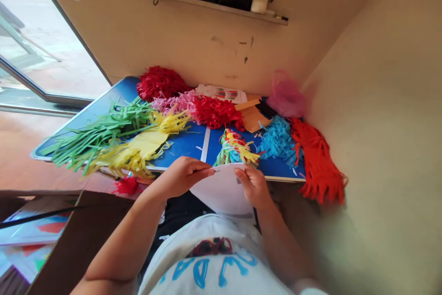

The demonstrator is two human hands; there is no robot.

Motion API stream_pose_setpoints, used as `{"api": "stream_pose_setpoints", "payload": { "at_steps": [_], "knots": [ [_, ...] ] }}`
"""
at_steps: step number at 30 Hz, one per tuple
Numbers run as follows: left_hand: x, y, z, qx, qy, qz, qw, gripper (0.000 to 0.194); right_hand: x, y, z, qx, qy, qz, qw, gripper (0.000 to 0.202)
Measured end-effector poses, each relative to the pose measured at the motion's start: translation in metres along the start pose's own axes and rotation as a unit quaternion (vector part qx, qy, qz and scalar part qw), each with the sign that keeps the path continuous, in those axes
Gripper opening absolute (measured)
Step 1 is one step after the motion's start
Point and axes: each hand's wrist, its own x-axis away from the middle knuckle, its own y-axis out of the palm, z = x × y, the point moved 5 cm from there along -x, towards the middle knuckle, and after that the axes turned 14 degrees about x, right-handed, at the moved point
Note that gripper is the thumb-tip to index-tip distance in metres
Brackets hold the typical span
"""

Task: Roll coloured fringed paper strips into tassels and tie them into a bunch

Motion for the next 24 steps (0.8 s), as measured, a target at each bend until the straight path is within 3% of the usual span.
{"api": "stream_pose_setpoints", "payload": {
  "at_steps": [3,4,7,10,13,15,16,17,20,24],
  "knots": [
    [-0.003,0.017,-0.015,-0.012,-0.020,-0.119,0.993,0.030,0.001,0.004,0.007,-0.008,0.014,-0.014,1.000,0.042],
    [-0.004,0.019,-0.018,-0.009,-0.025,-0.134,0.991,0.031,0.002,0.006,0.008,-0.010,0.015,-0.017,1.000,0.043],
    [-0.003,0.017,-0.023,0.009,-0.029,-0.142,0.989,0.030,0.006,0.008,0.010,-0.011,0.014,-0.031,0.999,0.044],
    [0.000,0.004,-0.026,0.012,-0.023,-0.095,0.995,0.027,-0.010,0.000,0.020,-0.048,-0.004,-0.079,0.996,0.046],
    [0.007,-0.008,-0.028,0.034,-0.004,-0.068,0.997,0.024,-0.075,-0.027,0.051,-0.080,0.013,-0.038,0.996,0.060],
    [0.012,-0.007,-0.029,0.056,-0.003,-0.088,0.995,0.022,-0.139,-0.051,0.081,0.029,0.053,0.062,0.996,0.048],
    [0.014,-0.004,-0.030,0.063,-0.007,-0.103,0.993,0.021,-0.173,-0.058,0.094,0.123,0.067,0.080,0.987,0.038],
    [0.016,0.000,-0.030,0.067,-0.012,-0.118,0.991,0.019,-0.206,-0.059,0.107,0.220,0.079,0.063,0.970,0.029],
    [0.018,0.011,-0.031,0.057,-0.006,-0.137,0.989,0.017,-0.285,-0.056,0.132,0.287,0.081,0.056,0.953,0.014],
    [0.016,0.012,-0.032,0.028,0.021,-0.125,0.992,0.019,-0.332,-0.045,0.156,0.317,0.089,0.016,0.944,0.037]
  ]
}}
